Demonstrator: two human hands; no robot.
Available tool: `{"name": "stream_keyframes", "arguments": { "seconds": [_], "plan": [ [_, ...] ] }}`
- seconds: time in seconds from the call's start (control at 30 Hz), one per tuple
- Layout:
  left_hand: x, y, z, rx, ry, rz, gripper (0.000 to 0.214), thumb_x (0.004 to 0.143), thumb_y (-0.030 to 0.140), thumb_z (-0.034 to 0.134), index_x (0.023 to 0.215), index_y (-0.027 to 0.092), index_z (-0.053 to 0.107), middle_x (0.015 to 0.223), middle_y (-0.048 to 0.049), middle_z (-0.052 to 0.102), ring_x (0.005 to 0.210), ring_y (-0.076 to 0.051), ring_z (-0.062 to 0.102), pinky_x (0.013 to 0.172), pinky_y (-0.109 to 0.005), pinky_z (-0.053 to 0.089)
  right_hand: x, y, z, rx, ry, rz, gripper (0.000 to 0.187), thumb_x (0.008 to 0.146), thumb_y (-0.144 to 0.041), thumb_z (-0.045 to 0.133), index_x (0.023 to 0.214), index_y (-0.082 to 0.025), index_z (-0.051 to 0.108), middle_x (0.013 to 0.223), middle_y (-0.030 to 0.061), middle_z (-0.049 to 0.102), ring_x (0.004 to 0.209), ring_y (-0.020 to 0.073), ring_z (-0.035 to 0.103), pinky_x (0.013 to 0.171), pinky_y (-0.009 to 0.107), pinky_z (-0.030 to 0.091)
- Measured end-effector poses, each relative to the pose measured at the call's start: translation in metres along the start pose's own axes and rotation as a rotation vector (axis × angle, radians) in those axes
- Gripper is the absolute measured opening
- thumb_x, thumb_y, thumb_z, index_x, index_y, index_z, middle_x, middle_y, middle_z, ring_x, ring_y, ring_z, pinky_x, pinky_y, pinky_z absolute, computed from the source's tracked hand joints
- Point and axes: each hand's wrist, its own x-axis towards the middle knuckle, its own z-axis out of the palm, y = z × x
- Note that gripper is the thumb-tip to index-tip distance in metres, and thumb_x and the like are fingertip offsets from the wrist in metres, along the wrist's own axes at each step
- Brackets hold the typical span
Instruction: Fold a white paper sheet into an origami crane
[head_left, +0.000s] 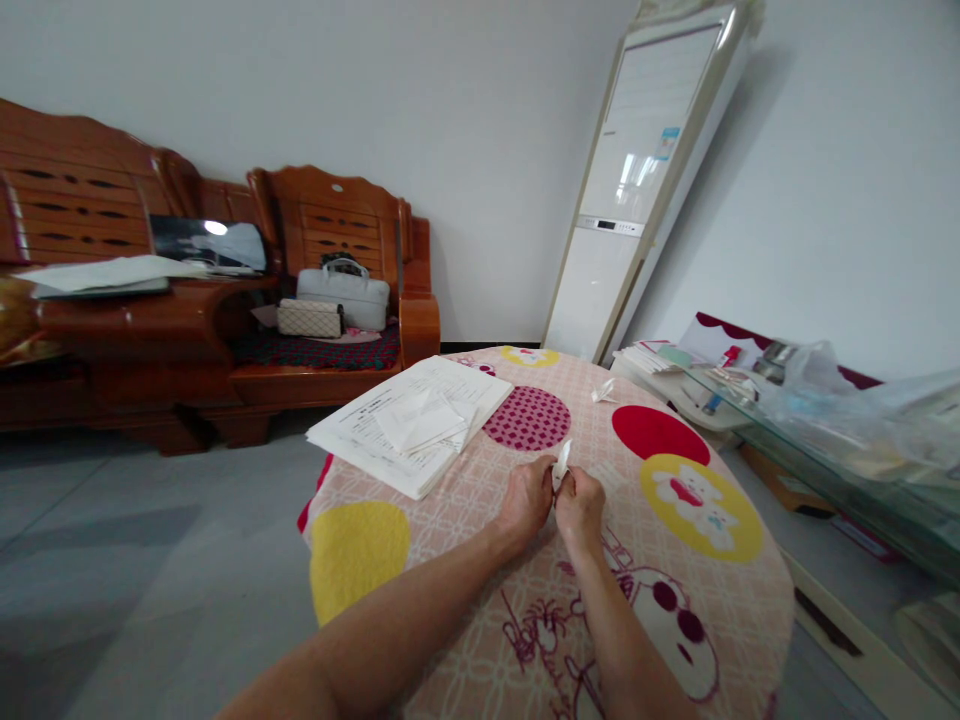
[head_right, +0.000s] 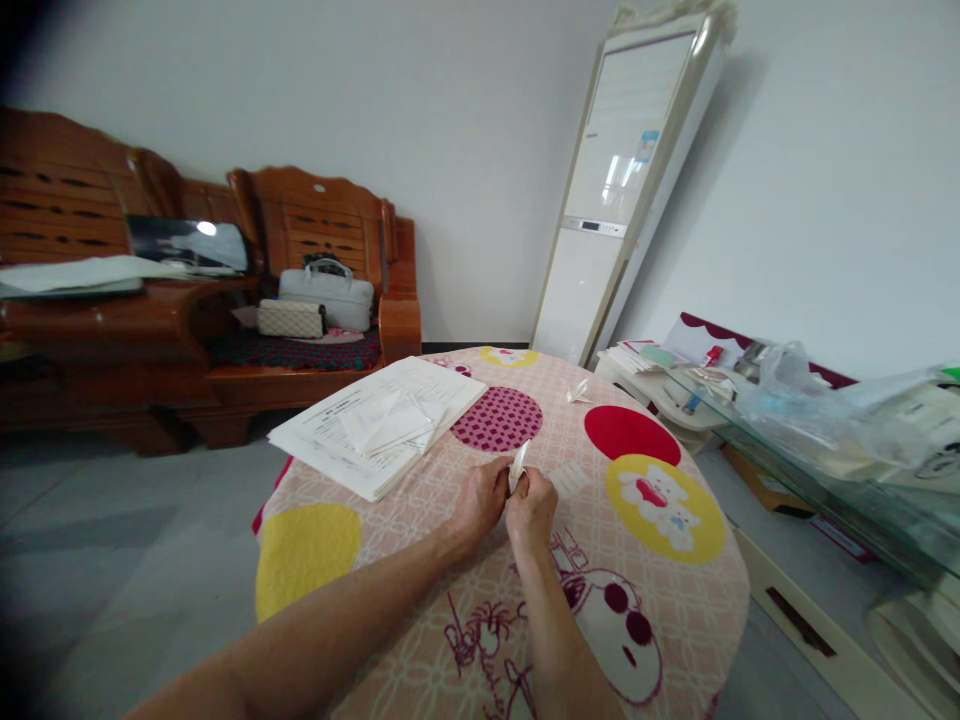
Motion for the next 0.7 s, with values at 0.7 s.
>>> {"name": "stream_keyframes", "arguments": {
  "seconds": [0.7],
  "plan": [
    [0.001,-0.003,0.002,0.107,-0.021,-0.051,0.028,0.089,0.015,0.038,0.08,0.013,0.063,0.066,-0.0062,0.063,0.059,-0.015,0.054,0.056,-0.026,0.03,-0.003,-0.01,-0.005,-0.166,-0.089,0.001,0.03,0.087,-0.011,0.04,0.07,-0.013,0.065,0.063,0.0105,0.067,0.058,0.017,0.057,0.055,0.028,0.026]
  ]
}}
